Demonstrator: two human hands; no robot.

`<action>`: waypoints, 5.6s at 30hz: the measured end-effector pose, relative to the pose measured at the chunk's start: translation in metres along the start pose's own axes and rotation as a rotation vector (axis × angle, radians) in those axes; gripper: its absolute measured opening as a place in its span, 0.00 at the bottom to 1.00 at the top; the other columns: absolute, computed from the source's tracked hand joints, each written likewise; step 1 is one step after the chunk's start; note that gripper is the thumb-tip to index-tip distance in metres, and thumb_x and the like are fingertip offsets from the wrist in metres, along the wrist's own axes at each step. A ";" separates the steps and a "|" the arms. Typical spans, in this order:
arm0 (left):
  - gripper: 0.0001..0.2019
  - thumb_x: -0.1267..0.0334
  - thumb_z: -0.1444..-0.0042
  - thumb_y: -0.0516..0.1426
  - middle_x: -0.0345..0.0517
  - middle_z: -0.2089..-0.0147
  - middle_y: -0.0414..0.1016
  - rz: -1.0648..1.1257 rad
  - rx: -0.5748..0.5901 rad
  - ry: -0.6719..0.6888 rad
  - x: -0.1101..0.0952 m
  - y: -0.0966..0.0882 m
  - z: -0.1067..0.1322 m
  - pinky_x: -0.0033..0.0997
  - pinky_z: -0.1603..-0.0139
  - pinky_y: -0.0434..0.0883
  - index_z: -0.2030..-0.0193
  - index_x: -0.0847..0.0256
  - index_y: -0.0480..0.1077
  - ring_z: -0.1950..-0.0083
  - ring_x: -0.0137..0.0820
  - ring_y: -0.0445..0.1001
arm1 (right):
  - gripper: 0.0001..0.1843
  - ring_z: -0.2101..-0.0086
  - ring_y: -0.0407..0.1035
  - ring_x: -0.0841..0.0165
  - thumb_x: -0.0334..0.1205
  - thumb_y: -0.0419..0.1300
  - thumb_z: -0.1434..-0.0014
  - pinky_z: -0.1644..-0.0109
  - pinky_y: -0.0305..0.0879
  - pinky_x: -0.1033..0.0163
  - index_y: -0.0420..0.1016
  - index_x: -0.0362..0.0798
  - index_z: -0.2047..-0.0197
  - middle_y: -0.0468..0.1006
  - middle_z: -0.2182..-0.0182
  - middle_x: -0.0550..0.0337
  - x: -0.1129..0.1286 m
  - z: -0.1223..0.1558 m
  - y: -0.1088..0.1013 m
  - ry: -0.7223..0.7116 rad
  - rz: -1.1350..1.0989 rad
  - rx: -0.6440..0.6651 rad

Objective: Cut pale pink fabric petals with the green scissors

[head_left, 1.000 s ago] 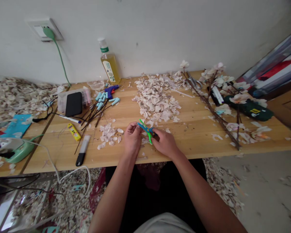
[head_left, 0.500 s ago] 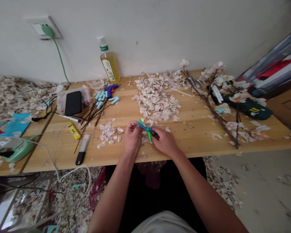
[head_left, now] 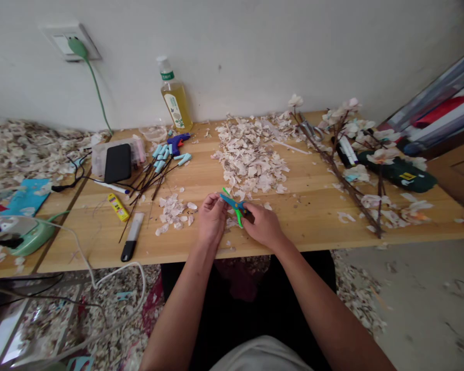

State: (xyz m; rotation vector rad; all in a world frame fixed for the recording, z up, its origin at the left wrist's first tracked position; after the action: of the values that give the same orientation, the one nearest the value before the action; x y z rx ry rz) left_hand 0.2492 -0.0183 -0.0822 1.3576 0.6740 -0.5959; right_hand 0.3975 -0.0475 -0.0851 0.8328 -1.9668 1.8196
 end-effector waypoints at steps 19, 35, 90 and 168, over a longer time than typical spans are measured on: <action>0.12 0.60 0.52 0.69 0.38 0.73 0.69 0.026 0.059 -0.193 -0.002 0.003 0.003 0.22 0.67 0.68 0.68 0.63 0.72 0.72 0.22 0.68 | 0.12 0.66 0.74 0.61 0.39 0.58 0.41 0.65 0.60 0.62 0.76 0.53 0.54 0.81 0.65 0.58 0.002 -0.002 0.000 0.042 0.014 -0.022; 0.09 0.58 0.48 0.65 0.39 0.75 0.70 -0.301 0.074 0.022 -0.003 -0.012 0.003 0.23 0.67 0.67 0.68 0.61 0.73 0.73 0.24 0.68 | 0.13 0.62 0.73 0.61 0.37 0.60 0.44 0.63 0.61 0.61 0.75 0.53 0.54 0.81 0.61 0.57 0.000 -0.001 0.000 -0.006 0.006 0.002; 0.17 0.56 0.59 0.70 0.44 0.70 0.75 -0.478 0.075 -0.402 -0.065 -0.005 0.008 0.25 0.66 0.70 0.66 0.66 0.78 0.72 0.23 0.69 | 0.15 0.65 0.73 0.61 0.40 0.57 0.42 0.62 0.63 0.61 0.73 0.50 0.52 0.80 0.63 0.55 -0.006 0.005 0.001 0.020 -0.195 -0.127; 0.24 0.54 0.33 0.49 0.56 0.27 0.53 -1.871 0.618 0.367 0.004 0.002 0.052 0.62 0.30 0.53 0.33 0.58 0.61 0.26 0.49 0.49 | 0.18 0.50 0.74 0.55 0.48 0.64 0.41 0.41 0.67 0.46 0.73 0.53 0.49 0.77 0.47 0.50 -0.037 0.101 -0.031 0.237 -0.809 -0.554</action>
State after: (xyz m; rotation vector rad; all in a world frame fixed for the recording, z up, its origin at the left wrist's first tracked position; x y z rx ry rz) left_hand 0.2583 -0.0697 -0.0794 0.9990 2.1834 -2.1590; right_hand 0.4600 -0.1401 -0.0956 0.9636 -1.5209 0.8157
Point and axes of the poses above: each hand's wrist, its own z-axis away from the middle knuckle, its own y-axis out of the palm, x = y × z, the point moved 1 cm from there along -z, towards the middle knuckle
